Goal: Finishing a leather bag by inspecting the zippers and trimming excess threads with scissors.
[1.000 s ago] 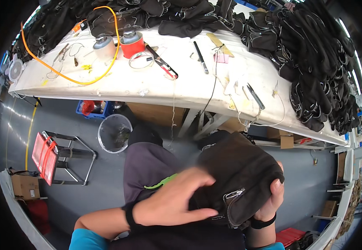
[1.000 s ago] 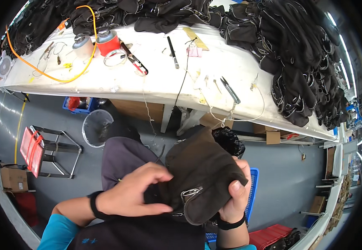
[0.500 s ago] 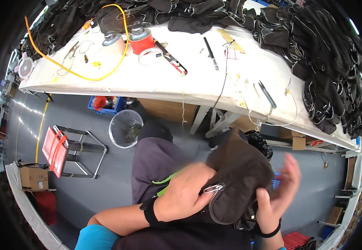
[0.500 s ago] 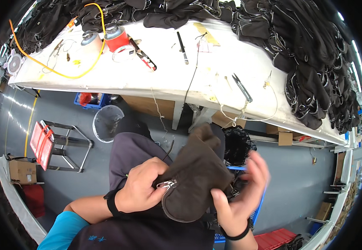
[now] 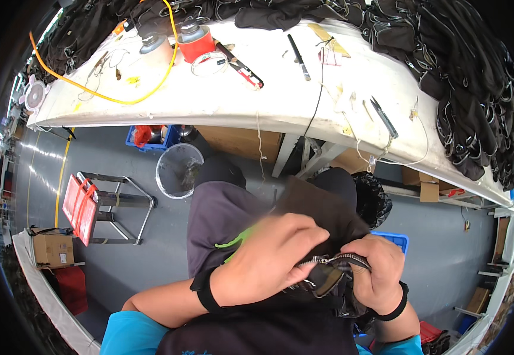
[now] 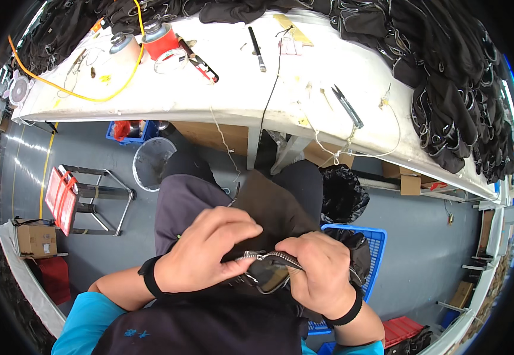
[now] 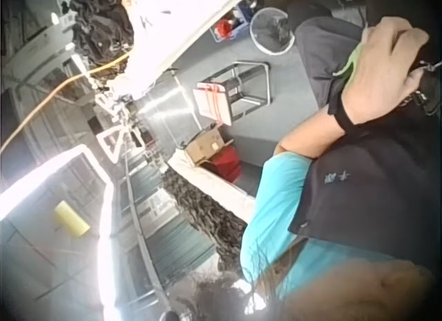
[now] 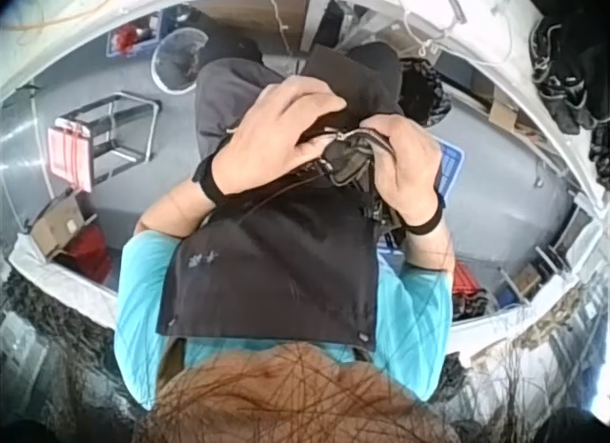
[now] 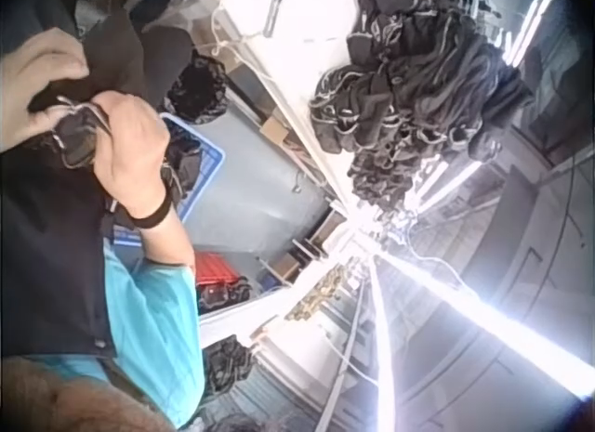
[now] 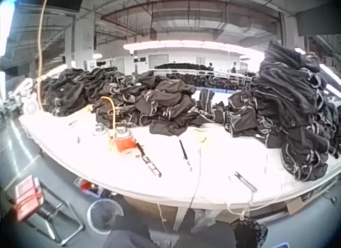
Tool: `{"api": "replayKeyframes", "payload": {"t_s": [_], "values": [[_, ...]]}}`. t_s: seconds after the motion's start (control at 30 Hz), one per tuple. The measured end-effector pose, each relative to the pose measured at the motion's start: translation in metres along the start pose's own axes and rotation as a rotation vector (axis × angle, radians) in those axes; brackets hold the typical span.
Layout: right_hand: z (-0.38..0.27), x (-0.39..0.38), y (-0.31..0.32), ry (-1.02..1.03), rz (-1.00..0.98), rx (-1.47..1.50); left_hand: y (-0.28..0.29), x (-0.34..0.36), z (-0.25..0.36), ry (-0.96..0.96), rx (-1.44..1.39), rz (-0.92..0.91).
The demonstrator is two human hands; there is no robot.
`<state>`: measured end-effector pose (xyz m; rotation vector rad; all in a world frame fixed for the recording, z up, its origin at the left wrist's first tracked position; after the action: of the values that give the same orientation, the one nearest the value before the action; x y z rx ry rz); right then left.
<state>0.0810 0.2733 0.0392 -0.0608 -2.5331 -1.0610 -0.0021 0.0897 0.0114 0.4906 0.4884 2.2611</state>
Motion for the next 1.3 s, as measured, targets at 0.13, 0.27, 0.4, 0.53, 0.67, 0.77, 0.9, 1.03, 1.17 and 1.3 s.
{"api": "replayKeyframes", "payload": {"t_s": [0.13, 0.27, 0.4, 0.53, 0.67, 0.77, 0.9, 1.03, 1.17, 1.3], "values": [[0.008, -0.015, -0.008, -0.548, -0.152, 0.516, -0.010, -0.016, -0.016, -0.116, -0.279, -0.195], [0.012, -0.033, -0.040, -1.125, -0.268, 1.568, -0.016, -0.035, -0.030, 0.179, -0.892, -0.432], [0.004, -0.035, -0.043, -1.063, -0.190, 1.554, -0.007, -0.033, -0.028, 0.175, -0.962, -0.512], [-0.001, -0.035, -0.045, -1.031, -0.174, 1.465, 0.014, -0.023, -0.009, 0.029, -0.572, -0.288], [-0.007, -0.031, -0.049, -1.031, -0.203, 1.390, 0.021, -0.020, 0.001, -0.035, -0.251, -0.245], [-0.012, -0.028, -0.052, -1.041, -0.217, 1.337, 0.026, -0.020, -0.001, -0.002, -0.277, -0.324], [-0.012, -0.025, -0.056, -1.052, -0.247, 1.283, 0.027, -0.024, -0.003, -0.007, -0.234, -0.335], [-0.011, -0.019, -0.057, -1.047, -0.296, 1.262, 0.026, -0.026, -0.006, -0.084, -0.091, -0.298], [-0.012, -0.015, -0.057, -1.054, -0.266, 1.280, 0.021, -0.028, -0.015, -0.118, -0.174, -0.224], [-0.010, -0.016, -0.056, -1.063, -0.268, 1.299, 0.020, -0.038, -0.028, -0.011, -0.365, -0.179]]}}
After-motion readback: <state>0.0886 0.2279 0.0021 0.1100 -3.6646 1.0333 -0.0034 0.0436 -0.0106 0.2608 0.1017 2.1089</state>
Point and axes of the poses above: each hand's wrist, its own x-axis towards the middle knuckle, its own y-axis out of the back of the hand, z = x × y, the point moved 2 cm from there along x, towards the middle knuckle, and after that the axes turned 1 degree about -x, right-handed, at the moved point
